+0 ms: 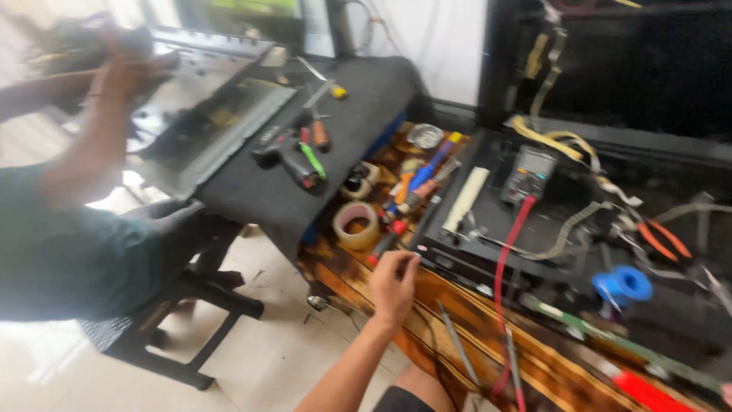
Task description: Soldering components on a television circuit board using a soldering iron and solder wire
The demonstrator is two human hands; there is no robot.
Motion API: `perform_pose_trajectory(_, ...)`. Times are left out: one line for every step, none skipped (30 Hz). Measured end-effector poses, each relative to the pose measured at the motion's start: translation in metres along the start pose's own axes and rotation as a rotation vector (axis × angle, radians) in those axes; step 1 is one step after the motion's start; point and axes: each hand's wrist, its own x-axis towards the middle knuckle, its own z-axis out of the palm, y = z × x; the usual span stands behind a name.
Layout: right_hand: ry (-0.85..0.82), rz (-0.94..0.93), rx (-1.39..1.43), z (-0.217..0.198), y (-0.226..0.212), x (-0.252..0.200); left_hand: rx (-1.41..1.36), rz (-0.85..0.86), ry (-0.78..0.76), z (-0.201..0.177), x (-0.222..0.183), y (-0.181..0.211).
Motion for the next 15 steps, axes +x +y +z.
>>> perform_pose_trajectory(0.095, 0.04, 0.064, -0.009, -0.024, -0.015, -0.019, 0.046, 0.015, 0.003, 0.003, 0.014)
perform_pose_trajectory(0.208, 0.068, 0.134, -0.006, -0.042, -0.033, -0.062, 0.043, -0.052, 0.013, -0.001, 0.034)
perform_pose_trajectory(0.322, 0.087, 0.208, -0.005, -0.062, -0.049, -0.016, 0.115, -0.023, 0.023, -0.003, 0.052)
perform_pose_trajectory(0.431, 0.102, 0.288, -0.002, -0.081, -0.064, 0.032, 0.189, 0.011, 0.03, -0.004, 0.067)
perform_pose_trajectory(0.495, 0.077, 0.26, -0.002, -0.092, -0.076, -0.01, 0.188, -0.05, 0.048, -0.012, 0.081)
perform_pose_trajectory(0.406, 0.058, 0.28, 0.006, -0.098, -0.08, -0.024, 0.259, -0.072, 0.061, -0.015, 0.093)
perform_pose_trajectory(0.316, 0.039, 0.297, 0.018, -0.103, -0.083, -0.041, 0.329, -0.093, 0.072, -0.018, 0.104)
perform_pose_trajectory(0.341, 0.032, 0.287, 0.014, -0.103, -0.085, -0.056, 0.331, -0.117, 0.087, -0.019, 0.111)
perform_pose_trajectory(0.263, 0.007, 0.259, 0.011, -0.102, -0.088, -0.078, 0.375, -0.144, 0.1, -0.021, 0.118)
perform_pose_trajectory(0.177, -0.01, 0.234, 0.012, -0.1, -0.091, -0.091, 0.417, -0.166, 0.11, -0.023, 0.123)
perform_pose_trajectory(0.195, -0.009, 0.227, 0.012, -0.099, -0.093, -0.097, 0.416, -0.184, 0.116, -0.022, 0.129)
perform_pose_trajectory(0.197, 0.01, 0.231, 0.011, -0.098, -0.093, -0.139, 0.448, -0.192, 0.124, -0.021, 0.136)
perform_pose_trajectory(0.2, 0.028, 0.236, 0.011, -0.097, -0.094, -0.182, 0.48, -0.199, 0.132, -0.019, 0.142)
perform_pose_trajectory(0.218, 0.024, 0.225, 0.013, -0.1, -0.093, -0.196, 0.477, -0.215, 0.138, -0.02, 0.144)
perform_pose_trajectory(0.228, 0.018, 0.216, 0.015, -0.102, -0.093, -0.192, 0.523, -0.246, 0.143, -0.02, 0.146)
